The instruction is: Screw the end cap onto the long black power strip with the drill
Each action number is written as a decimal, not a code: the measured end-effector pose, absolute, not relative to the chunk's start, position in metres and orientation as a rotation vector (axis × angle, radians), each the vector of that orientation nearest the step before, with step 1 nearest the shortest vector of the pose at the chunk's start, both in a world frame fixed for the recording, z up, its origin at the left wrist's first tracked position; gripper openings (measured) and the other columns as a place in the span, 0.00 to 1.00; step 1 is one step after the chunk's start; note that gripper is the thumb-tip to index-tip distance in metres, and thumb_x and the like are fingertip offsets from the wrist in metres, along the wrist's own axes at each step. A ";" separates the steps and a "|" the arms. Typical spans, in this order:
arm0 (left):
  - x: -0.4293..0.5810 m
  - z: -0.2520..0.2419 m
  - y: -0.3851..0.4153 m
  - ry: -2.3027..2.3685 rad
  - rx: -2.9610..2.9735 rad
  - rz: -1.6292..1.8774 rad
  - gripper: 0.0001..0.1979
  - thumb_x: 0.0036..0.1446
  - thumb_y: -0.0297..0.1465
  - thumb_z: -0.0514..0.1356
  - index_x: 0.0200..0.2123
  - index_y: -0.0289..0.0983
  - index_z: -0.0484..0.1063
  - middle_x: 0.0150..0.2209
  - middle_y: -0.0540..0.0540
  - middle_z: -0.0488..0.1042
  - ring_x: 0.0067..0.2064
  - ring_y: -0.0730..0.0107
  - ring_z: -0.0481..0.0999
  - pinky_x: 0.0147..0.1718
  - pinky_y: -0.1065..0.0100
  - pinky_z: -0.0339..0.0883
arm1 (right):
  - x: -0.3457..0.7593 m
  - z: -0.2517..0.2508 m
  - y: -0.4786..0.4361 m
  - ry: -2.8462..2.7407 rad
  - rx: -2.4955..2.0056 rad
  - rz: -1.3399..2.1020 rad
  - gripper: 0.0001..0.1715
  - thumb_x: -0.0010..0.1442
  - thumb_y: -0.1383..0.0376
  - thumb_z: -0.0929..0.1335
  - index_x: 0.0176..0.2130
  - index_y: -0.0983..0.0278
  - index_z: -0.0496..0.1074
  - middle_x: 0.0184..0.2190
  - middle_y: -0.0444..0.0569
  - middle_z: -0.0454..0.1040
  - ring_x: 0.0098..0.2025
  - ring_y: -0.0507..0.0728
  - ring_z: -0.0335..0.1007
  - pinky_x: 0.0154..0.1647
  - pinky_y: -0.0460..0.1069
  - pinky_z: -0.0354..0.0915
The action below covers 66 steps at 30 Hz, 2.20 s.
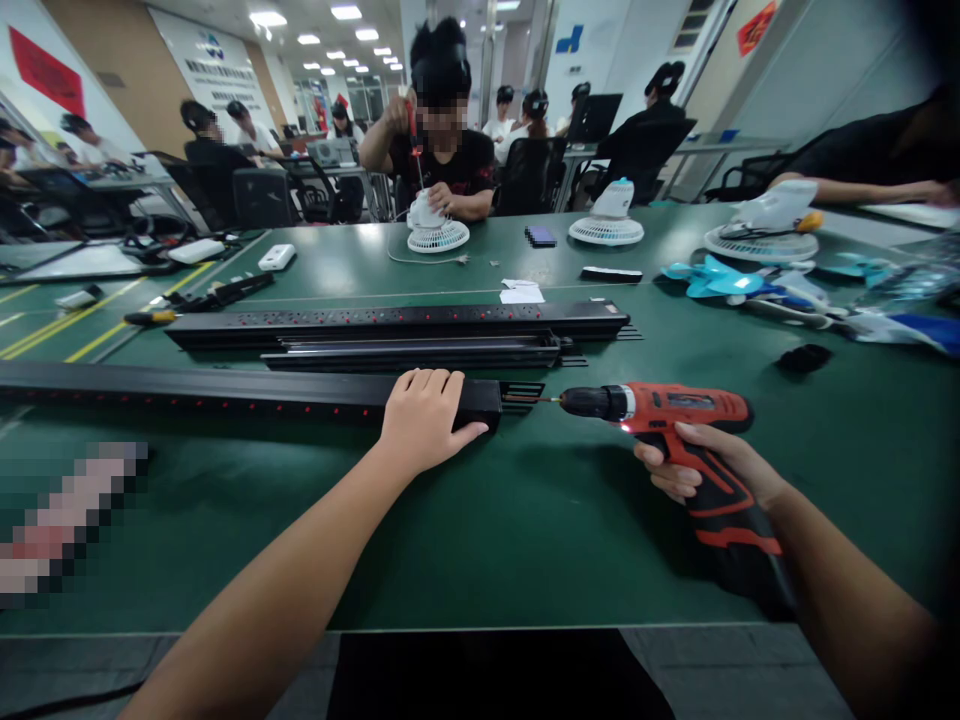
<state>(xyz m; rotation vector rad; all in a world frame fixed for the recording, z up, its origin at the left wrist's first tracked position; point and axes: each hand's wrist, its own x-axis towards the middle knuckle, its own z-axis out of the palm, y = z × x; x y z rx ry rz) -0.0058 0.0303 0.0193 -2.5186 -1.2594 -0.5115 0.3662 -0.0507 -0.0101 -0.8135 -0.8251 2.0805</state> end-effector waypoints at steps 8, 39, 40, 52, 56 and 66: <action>-0.007 0.017 0.031 -1.239 -2.521 -0.552 0.30 0.59 0.53 0.57 0.54 0.36 0.66 0.47 0.38 0.74 0.49 0.51 0.72 0.54 0.51 0.59 | 0.366 -0.010 -0.051 -0.815 -0.821 2.094 0.19 0.61 0.54 0.69 0.37 0.69 0.77 0.19 0.43 0.62 0.21 0.50 0.56 0.25 0.44 0.68; -0.007 0.017 0.031 -1.246 -2.518 -0.535 0.31 0.59 0.53 0.56 0.54 0.35 0.67 0.47 0.37 0.74 0.49 0.50 0.71 0.54 0.51 0.59 | 0.364 -0.006 -0.052 -0.816 -0.837 2.093 0.20 0.60 0.54 0.69 0.35 0.70 0.77 0.18 0.42 0.60 0.20 0.49 0.53 0.24 0.43 0.66; -0.007 0.017 0.031 -1.246 -2.518 -0.535 0.31 0.59 0.53 0.56 0.54 0.35 0.67 0.47 0.37 0.74 0.49 0.50 0.71 0.54 0.51 0.59 | 0.364 -0.007 -0.052 -0.816 -0.841 2.093 0.20 0.60 0.54 0.69 0.35 0.70 0.77 0.18 0.42 0.60 0.20 0.49 0.53 0.24 0.43 0.66; -0.006 0.018 0.031 -1.259 -2.521 -0.529 0.32 0.58 0.53 0.58 0.54 0.34 0.67 0.47 0.37 0.74 0.49 0.50 0.72 0.55 0.51 0.59 | 0.364 -0.008 -0.051 -0.800 -0.861 2.093 0.19 0.59 0.54 0.70 0.36 0.69 0.76 0.17 0.42 0.60 0.19 0.50 0.53 0.22 0.44 0.66; -0.006 0.019 0.031 -1.256 -2.514 -0.525 0.31 0.58 0.53 0.58 0.53 0.34 0.67 0.47 0.37 0.74 0.49 0.50 0.72 0.55 0.51 0.59 | 0.364 -0.008 -0.051 -0.792 -0.873 2.097 0.18 0.59 0.54 0.69 0.36 0.68 0.75 0.17 0.41 0.59 0.19 0.50 0.53 0.22 0.44 0.66; -0.006 0.019 0.030 -1.257 -2.520 -0.524 0.31 0.58 0.53 0.58 0.54 0.35 0.67 0.47 0.37 0.74 0.49 0.50 0.71 0.55 0.52 0.58 | 0.366 -0.011 -0.051 -0.760 -0.853 2.085 0.16 0.59 0.56 0.69 0.36 0.67 0.75 0.19 0.44 0.63 0.19 0.51 0.54 0.22 0.45 0.66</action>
